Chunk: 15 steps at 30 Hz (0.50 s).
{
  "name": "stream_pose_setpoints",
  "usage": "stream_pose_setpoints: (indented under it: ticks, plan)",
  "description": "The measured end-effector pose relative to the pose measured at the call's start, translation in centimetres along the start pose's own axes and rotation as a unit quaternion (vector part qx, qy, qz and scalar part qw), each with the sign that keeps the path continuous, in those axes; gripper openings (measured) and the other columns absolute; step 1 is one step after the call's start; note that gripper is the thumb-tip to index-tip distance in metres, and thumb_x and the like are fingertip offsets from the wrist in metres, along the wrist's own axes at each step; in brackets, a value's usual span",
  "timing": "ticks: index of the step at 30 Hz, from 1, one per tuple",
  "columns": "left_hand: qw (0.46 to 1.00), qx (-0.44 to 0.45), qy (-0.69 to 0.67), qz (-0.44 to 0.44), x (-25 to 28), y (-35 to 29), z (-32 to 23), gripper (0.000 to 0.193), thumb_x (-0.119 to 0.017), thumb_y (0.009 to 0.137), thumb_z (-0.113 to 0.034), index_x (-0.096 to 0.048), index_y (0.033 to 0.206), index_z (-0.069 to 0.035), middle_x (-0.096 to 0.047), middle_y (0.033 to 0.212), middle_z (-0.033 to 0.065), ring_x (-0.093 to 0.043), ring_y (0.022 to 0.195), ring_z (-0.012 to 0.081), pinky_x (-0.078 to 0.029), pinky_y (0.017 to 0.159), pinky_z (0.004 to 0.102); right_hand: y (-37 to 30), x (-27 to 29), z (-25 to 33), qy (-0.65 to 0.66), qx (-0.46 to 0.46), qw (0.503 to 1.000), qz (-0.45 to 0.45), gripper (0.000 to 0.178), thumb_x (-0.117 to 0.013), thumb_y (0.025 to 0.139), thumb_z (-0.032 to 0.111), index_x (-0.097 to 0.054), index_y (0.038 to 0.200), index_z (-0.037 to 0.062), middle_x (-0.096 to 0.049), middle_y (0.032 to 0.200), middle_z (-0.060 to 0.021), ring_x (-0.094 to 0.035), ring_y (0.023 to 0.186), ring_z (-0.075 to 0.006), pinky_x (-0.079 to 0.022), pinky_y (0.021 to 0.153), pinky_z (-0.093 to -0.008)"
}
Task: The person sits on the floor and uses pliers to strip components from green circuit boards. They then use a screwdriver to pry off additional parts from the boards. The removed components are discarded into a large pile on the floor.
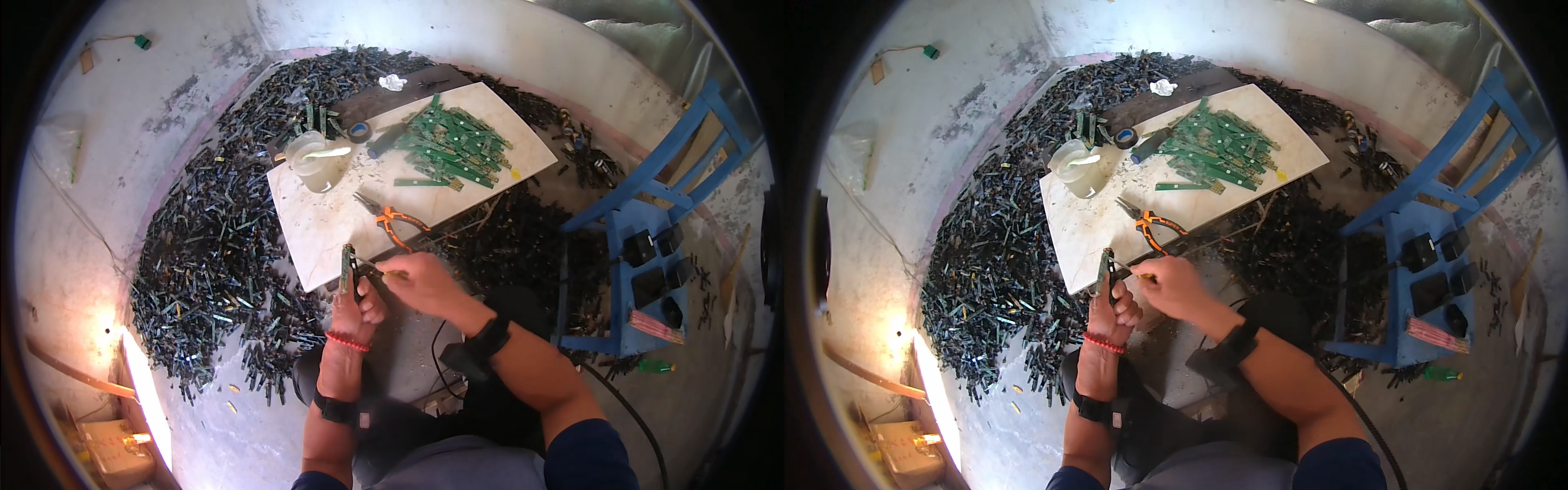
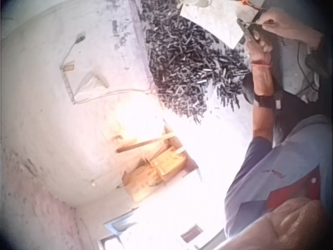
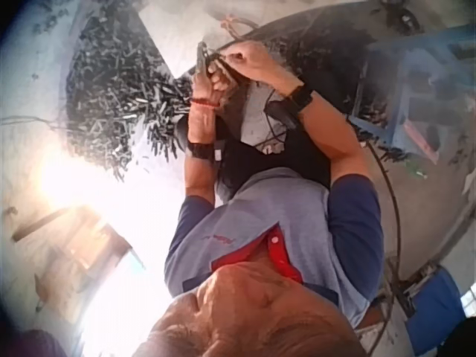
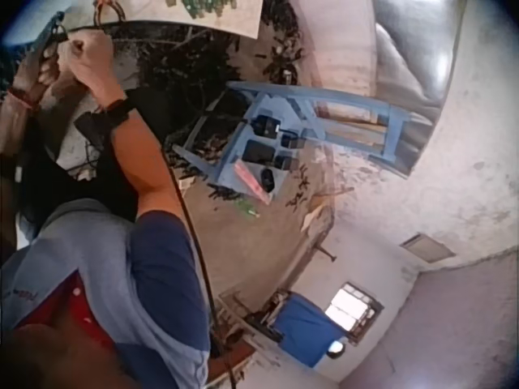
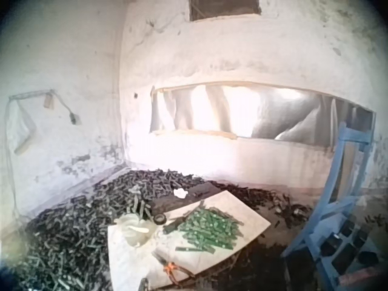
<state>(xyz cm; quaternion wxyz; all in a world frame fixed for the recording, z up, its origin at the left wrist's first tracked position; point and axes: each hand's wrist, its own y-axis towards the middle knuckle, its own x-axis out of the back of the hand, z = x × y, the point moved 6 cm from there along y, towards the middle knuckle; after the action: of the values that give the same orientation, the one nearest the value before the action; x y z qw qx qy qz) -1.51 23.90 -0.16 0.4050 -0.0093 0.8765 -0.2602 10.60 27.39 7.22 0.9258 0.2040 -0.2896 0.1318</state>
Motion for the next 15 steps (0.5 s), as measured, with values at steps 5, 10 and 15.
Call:
stream_pose_setpoints:
  ticks: [5, 10, 15]
  plan:
    - [0.998, 0.025, 0.024, 0.055, 0.1, -1.5, 0.3, 0.042, -0.037, 0.095, -0.048, -0.041, 0.068, -0.016, -0.026, 0.048, -0.0047, -0.021, 0.037, 0.0098, -0.02, 0.039, 0.025, 0.1, 2.3, -0.6, 0.138, -0.024, 0.984, 0.11, 0.024, -0.059, 0.08, 0.014, -0.065, 0.098, -0.0006, -0.061, 0.068, -0.0064, -0.052, 0.053, -0.0111, -0.041, 0.05, -0.0229]
    - [1.0, -0.003, -0.028, -0.002, 2.3, -1.8, -1.1, 0.042, -0.037, 0.094, -0.048, -0.04, 0.067, -0.015, -0.027, 0.048, -0.0041, -0.021, 0.038, 0.0092, -0.02, 0.039, 0.0251, 0.5, 3.7, 0.2, 0.32, -0.235, 0.896, 0.197, 0.031, -0.058, 0.085, 0.02, -0.061, 0.109, -0.0003, -0.056, 0.067, -0.0027, -0.044, 0.049, -0.004, -0.035, 0.043, -0.0194]
    - [1.0, 0.013, -0.001, 0.018, 2.5, -3.0, -0.2, 0.043, -0.037, 0.094, -0.048, -0.04, 0.067, -0.015, -0.027, 0.048, -0.0048, -0.021, 0.038, 0.0089, -0.02, 0.039, 0.0246, 3.5, 1.0, -0.4, -0.053, -0.023, 0.997, -0.044, 0.035, -0.054, 0.078, 0.003, -0.056, 0.113, 0.0037, -0.057, 0.079, -0.0142, -0.057, 0.071, -0.026, -0.046, 0.063, -0.0361]
